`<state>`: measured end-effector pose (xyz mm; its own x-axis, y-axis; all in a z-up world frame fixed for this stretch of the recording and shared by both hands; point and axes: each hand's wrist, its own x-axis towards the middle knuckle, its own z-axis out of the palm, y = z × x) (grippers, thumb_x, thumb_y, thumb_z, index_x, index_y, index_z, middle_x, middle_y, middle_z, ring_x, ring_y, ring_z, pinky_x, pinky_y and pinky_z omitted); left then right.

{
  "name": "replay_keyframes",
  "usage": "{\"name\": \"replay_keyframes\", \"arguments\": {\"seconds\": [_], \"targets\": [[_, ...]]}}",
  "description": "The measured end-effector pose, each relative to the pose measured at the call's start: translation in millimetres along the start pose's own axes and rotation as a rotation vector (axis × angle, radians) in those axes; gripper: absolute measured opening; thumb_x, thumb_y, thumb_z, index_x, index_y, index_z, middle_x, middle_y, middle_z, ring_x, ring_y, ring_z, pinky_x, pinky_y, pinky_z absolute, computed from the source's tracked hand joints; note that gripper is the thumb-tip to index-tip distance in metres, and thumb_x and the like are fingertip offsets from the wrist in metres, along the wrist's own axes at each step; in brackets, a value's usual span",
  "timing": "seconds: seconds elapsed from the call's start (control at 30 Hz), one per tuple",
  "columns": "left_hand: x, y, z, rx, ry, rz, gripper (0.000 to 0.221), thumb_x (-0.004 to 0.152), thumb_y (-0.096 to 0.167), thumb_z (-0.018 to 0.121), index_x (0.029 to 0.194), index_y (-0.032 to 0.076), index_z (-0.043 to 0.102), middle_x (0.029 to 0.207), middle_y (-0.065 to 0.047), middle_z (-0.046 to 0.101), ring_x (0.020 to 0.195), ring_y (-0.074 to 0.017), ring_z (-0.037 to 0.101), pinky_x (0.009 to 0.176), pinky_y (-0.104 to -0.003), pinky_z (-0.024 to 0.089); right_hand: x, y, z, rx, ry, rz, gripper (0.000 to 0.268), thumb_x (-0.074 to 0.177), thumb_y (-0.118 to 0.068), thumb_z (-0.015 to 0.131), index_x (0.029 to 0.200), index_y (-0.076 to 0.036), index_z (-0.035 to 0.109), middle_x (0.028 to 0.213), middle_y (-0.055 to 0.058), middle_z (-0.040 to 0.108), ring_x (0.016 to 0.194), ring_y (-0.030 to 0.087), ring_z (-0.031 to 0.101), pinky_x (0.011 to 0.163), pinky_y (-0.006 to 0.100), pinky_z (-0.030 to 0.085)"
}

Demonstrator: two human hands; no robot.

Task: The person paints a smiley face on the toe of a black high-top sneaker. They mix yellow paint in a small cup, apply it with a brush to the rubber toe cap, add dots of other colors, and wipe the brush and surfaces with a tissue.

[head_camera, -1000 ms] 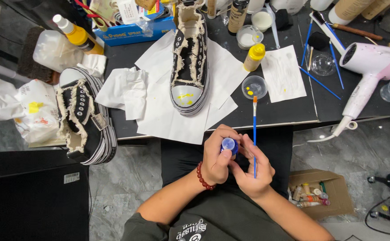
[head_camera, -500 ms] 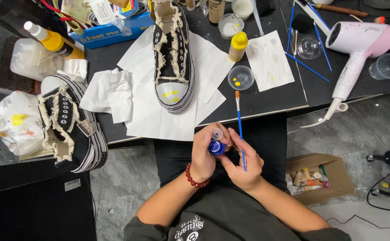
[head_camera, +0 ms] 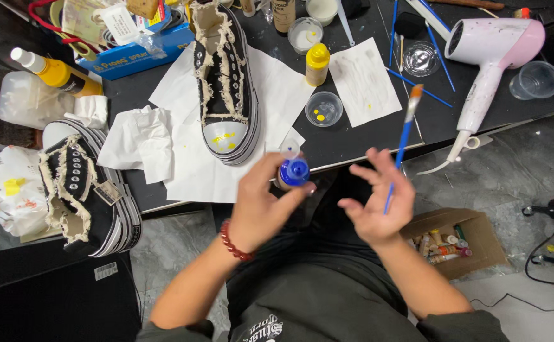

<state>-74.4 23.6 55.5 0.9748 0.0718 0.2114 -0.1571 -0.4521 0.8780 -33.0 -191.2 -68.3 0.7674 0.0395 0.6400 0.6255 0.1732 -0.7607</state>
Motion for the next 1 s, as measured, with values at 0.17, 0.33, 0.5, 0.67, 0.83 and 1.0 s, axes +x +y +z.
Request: {"name": "replay_keyframes", "arguments": {"seconds": [0.17, 0.33, 0.5, 0.67, 0.83, 1.0], "targets": [[75, 12, -31, 0.61, -0.053, 0.422, 0.036, 0.08, 0.005, 0.077, 0.114, 0.003, 0.067, 0.099, -0.011, 0.063, 0.09, -0.0312, 0.064, 0.076, -0.04, 0.052, 66, 33, -33, -0.277, 0.118, -0.035, 0.068, 0.105, -0.012, 0.08, 0.156, -0.002, 0.036, 0.162, 0.02, 0.045, 0.14, 0.032, 0.055, 0.104, 0.037, 0.056], [123, -2, -13, 1.073, -0.162, 0.6, 0.006, 0.084, 0.008, 0.068, 0.088, 0.008, 0.063, 0.087, -0.006, 0.06, 0.084, -0.0253, 0.061, 0.074, -0.038, 0.048, 88, 57, -31, -0.324, 0.139, -0.04, 0.058, 0.111, -0.013, 0.075, 0.156, -0.002, 0.041, 0.159, 0.019, 0.051, 0.139, 0.032, 0.06, 0.102, 0.034, 0.054], [139, -14, -2, 1.213, -0.147, 0.704, 0.012, 0.08, 0.008, 0.069, 0.092, 0.009, 0.066, 0.086, -0.002, 0.059, 0.082, -0.0207, 0.059, 0.072, -0.034, 0.045, 83, 65, -33, -0.356, 0.168, -0.044, 0.055, 0.11, -0.016, 0.073, 0.155, -0.004, 0.043, 0.156, 0.019, 0.053, 0.136, 0.031, 0.064, 0.099, 0.033, 0.054], [150, -18, 5, 1.204, -0.128, 0.772, 0.009, 0.085, 0.011, 0.069, 0.094, 0.01, 0.069, 0.086, 0.0, 0.059, 0.081, -0.0183, 0.058, 0.072, -0.034, 0.043, 81, 67, -33, -0.318, 0.201, -0.021, 0.055, 0.111, -0.02, 0.071, 0.155, -0.004, 0.042, 0.156, 0.019, 0.053, 0.131, 0.029, 0.063, 0.098, 0.032, 0.054], [156, -16, 8, 1.228, -0.123, 0.82, 0.012, 0.087, 0.014, 0.068, 0.098, 0.011, 0.072, 0.09, 0.001, 0.06, 0.084, -0.0172, 0.058, 0.074, -0.034, 0.042, 81, 66, -34, -0.317, 0.214, -0.008, 0.054, 0.112, -0.02, 0.07, 0.155, -0.004, 0.042, 0.156, 0.019, 0.053, 0.129, 0.028, 0.063, 0.097, 0.031, 0.054], [157, -15, 8, 1.232, -0.139, 0.85, 0.007, 0.087, 0.015, 0.069, 0.094, 0.012, 0.071, 0.101, 0.0, 0.064, 0.086, -0.0169, 0.059, 0.077, -0.034, 0.042, 79, 68, -34, -0.318, 0.238, 0.001, 0.051, 0.114, -0.018, 0.067, 0.156, -0.004, 0.042, 0.156, 0.019, 0.055, 0.128, 0.028, 0.063, 0.099, 0.031, 0.052]]}}
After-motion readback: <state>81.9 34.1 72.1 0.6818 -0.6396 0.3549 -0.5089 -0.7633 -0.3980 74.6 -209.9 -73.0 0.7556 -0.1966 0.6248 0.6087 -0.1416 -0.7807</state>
